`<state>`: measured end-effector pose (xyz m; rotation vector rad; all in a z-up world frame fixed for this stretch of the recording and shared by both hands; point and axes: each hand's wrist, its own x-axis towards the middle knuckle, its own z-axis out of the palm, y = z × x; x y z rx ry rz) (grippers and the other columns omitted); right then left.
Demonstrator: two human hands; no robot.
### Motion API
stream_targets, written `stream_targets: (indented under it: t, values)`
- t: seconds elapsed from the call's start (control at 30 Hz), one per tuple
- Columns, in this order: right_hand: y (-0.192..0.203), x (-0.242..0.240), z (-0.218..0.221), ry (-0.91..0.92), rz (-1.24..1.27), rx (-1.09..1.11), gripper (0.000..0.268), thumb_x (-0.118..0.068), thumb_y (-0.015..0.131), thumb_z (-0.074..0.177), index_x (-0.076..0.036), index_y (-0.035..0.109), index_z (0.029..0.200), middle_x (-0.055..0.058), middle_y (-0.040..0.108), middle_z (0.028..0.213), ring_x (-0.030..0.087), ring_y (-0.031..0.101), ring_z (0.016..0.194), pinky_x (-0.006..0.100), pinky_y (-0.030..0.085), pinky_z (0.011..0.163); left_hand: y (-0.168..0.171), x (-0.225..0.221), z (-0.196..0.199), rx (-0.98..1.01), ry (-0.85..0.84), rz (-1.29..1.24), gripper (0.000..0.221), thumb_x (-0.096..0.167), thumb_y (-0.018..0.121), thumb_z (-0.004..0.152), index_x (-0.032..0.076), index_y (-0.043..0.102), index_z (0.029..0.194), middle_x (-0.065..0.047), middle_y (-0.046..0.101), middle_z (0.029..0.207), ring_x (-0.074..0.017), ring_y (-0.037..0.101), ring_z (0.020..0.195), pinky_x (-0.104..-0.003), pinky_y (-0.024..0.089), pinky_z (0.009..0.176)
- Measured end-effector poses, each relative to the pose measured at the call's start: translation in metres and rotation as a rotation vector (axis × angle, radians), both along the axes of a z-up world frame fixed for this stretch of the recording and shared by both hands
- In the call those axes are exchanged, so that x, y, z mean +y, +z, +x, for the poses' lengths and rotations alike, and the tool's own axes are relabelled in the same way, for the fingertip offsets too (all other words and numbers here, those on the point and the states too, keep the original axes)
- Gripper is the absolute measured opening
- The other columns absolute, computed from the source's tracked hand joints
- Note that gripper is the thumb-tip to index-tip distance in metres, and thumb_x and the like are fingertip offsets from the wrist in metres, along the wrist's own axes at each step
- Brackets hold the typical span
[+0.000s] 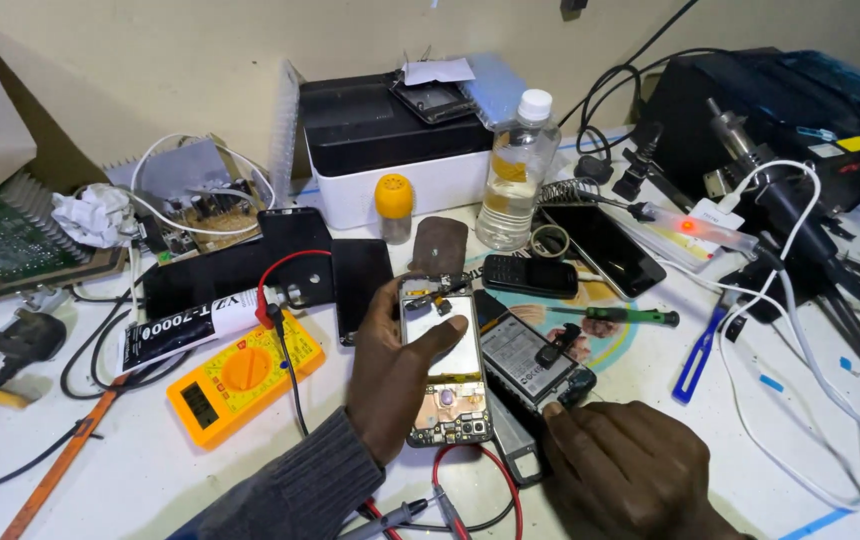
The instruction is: Disassembling a smartphone to remove internal components like the battery and motherboard using a pry tool.
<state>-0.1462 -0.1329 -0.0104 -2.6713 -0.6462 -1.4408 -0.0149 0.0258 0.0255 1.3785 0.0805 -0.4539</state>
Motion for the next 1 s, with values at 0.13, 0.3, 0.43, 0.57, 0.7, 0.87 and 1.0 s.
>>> stream_targets:
  t: [0.13,0.3,0.43,0.57,0.7,0.87,1.0]
  values:
    - [-0.020,-0.006,0.002,0.010,-0.046,0.127,0.013,-0.006,0.075,0.085,0.003,0.073,0.094,0.016,0.072,0.079,0.026,0.067,0.063,0.037,0.056,0.055,-0.028,0.002,0.004,-0.339,-0.098,0.070,0.071,0.026,0.075,0.074,0.020,0.053,0.142,-0.006,0.059,0.150,-0.0227,0.051,0.141,-0.042,0.039,0.116]
    - [-0.021,-0.011,0.004,0.004,-0.138,0.201,0.015,-0.004,0.064,0.094,0.003,0.071,0.105,0.016,0.069,0.087,0.029,0.062,0.070,0.041,0.051,0.059,-0.027,0.009,-0.005,-0.526,-0.218,0.047,0.087,0.044,0.073,0.076,0.017,0.040,0.152,-0.016,0.038,0.167,-0.0330,0.034,0.154,-0.051,0.027,0.121]
    - [-0.011,-0.014,0.005,0.090,-0.076,0.222,0.028,-0.016,0.066,0.089,0.003,0.072,0.109,0.016,0.075,0.095,0.028,0.070,0.077,0.039,0.058,0.068,-0.018,0.012,-0.015,-0.583,-0.321,-0.064,0.078,0.037,0.071,0.082,0.016,0.040,0.151,-0.017,0.050,0.156,-0.0322,0.054,0.138,-0.048,0.046,0.112]
    - [0.024,-0.013,0.007,0.140,0.114,0.183,0.011,-0.015,0.072,0.087,-0.005,0.073,0.092,0.007,0.073,0.076,0.019,0.070,0.063,0.030,0.055,0.059,-0.011,0.013,-0.020,-0.660,-0.394,-0.140,0.073,0.027,0.066,0.087,0.012,0.039,0.153,-0.015,0.049,0.157,-0.0286,0.053,0.141,-0.044,0.045,0.116]
    - [0.056,-0.030,0.026,0.013,0.182,0.275,0.014,-0.014,0.079,0.080,-0.006,0.077,0.092,0.010,0.078,0.083,0.022,0.076,0.071,0.034,0.061,0.065,-0.012,0.012,-0.021,-0.685,-0.391,-0.146,0.072,0.022,0.064,0.086,0.012,0.039,0.152,-0.017,0.044,0.161,-0.0309,0.050,0.144,-0.046,0.042,0.118]
    - [0.064,-0.025,0.065,0.156,0.871,0.308,0.007,0.006,0.072,0.090,0.007,0.066,0.094,0.019,0.070,0.094,0.025,0.068,0.085,0.031,0.056,0.075,-0.016,0.014,-0.020,-0.809,-0.388,-0.192,0.067,0.022,0.059,0.095,0.006,0.034,0.155,-0.018,0.041,0.163,-0.0299,0.044,0.150,-0.044,0.038,0.123]
    - [0.054,-0.023,0.062,0.284,1.021,0.474,0.017,-0.001,0.071,0.077,0.002,0.068,0.093,0.015,0.069,0.093,0.023,0.068,0.090,0.031,0.058,0.078,-0.010,0.012,-0.028,-0.902,-0.292,-0.115,0.065,0.027,0.059,0.097,0.003,0.037,0.154,-0.018,0.047,0.160,-0.0320,0.045,0.152,-0.043,0.038,0.124]
